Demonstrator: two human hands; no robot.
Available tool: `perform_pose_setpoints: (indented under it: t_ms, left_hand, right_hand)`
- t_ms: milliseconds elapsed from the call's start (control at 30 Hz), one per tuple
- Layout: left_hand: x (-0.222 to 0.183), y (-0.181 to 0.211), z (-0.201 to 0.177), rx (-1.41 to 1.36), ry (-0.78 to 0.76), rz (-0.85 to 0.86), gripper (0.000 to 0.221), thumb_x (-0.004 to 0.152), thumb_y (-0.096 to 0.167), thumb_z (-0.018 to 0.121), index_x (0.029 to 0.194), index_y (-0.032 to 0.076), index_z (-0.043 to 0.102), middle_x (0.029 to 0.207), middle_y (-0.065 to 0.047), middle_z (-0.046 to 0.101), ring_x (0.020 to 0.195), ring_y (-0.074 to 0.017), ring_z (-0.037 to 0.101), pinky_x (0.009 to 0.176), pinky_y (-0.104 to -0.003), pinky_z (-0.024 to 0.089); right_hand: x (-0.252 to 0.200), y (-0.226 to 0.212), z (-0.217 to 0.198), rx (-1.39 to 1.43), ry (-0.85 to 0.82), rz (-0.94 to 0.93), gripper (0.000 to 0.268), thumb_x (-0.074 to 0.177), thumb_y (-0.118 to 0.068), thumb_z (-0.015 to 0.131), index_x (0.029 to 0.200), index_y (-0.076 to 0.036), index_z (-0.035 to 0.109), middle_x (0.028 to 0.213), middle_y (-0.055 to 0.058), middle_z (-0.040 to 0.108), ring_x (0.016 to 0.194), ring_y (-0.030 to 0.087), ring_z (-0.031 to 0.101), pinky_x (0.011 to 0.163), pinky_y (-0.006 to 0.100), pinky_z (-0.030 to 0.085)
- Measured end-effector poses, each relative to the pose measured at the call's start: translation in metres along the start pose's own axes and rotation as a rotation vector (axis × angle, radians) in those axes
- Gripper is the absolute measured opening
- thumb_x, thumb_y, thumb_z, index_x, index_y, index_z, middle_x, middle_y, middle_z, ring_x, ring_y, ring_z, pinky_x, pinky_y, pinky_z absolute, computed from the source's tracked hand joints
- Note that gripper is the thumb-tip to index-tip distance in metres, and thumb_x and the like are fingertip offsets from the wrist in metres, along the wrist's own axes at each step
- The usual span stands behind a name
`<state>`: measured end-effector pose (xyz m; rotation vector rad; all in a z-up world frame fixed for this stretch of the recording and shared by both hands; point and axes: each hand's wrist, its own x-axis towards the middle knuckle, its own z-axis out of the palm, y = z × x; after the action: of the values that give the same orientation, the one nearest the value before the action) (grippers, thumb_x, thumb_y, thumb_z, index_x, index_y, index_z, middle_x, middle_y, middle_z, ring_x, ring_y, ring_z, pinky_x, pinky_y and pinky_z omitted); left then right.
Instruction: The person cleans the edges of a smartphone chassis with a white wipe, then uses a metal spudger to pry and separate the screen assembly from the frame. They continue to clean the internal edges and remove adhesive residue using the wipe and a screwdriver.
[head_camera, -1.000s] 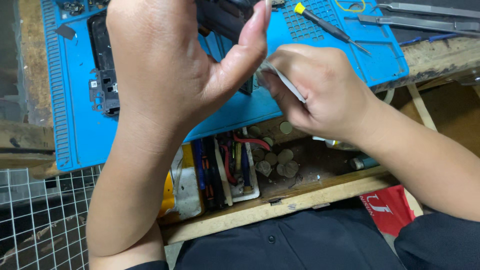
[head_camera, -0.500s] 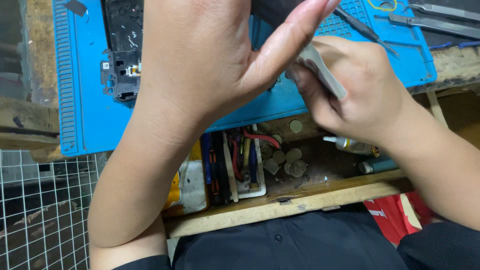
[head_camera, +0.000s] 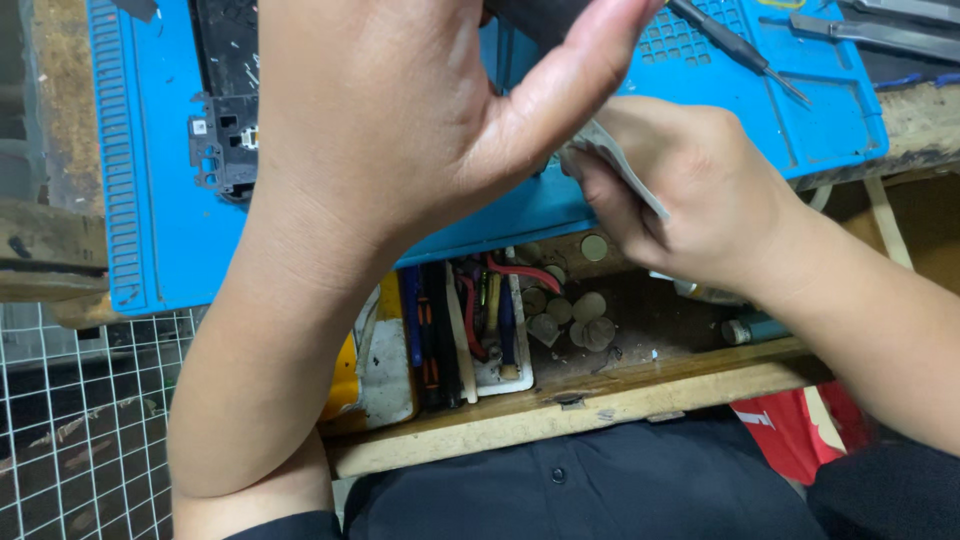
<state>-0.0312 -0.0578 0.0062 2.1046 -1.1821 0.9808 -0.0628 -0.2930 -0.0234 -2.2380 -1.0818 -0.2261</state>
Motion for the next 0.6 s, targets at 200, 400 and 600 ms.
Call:
perform_pose_setpoints:
  t_ms: [200,400,600]
  left_hand:
    - [-0.001,-0.001,-0.004,0.000,-0.022,-0.014,0.023,0.105,0.022,0.070,0.120,0.007,0.062,0.098,-0.004,0.066,0.081,-0.0200,0.063,0.073,-0.030,0.046]
    - [0.005,0.002,-0.008,0.035,-0.045,-0.012,0.022,0.105,0.020,0.072,0.120,0.007,0.062,0.099,-0.005,0.066,0.084,-0.0205,0.064,0.075,-0.031,0.047]
    - [0.002,-0.005,-0.011,0.146,-0.094,0.042,0.024,0.105,0.020,0.073,0.122,0.006,0.063,0.105,-0.008,0.065,0.089,-0.0234,0.062,0.075,-0.033,0.042]
  right_hand:
    - [0.000,-0.002,-0.002,-0.010,-0.023,0.039,0.022,0.092,0.003,0.064,0.113,0.001,0.059,0.093,0.017,0.064,0.083,0.038,0.067,0.071,0.044,0.054]
    - [-0.001,-0.001,0.000,-0.095,-0.010,-0.007,0.012,0.096,-0.004,0.067,0.093,0.001,0.057,0.086,0.019,0.061,0.078,0.042,0.063,0.070,0.048,0.051]
    - [-0.004,0.003,0.000,-0.055,-0.045,0.023,0.010,0.091,-0.004,0.066,0.091,0.002,0.058,0.084,0.018,0.061,0.076,0.042,0.063,0.067,0.049,0.051]
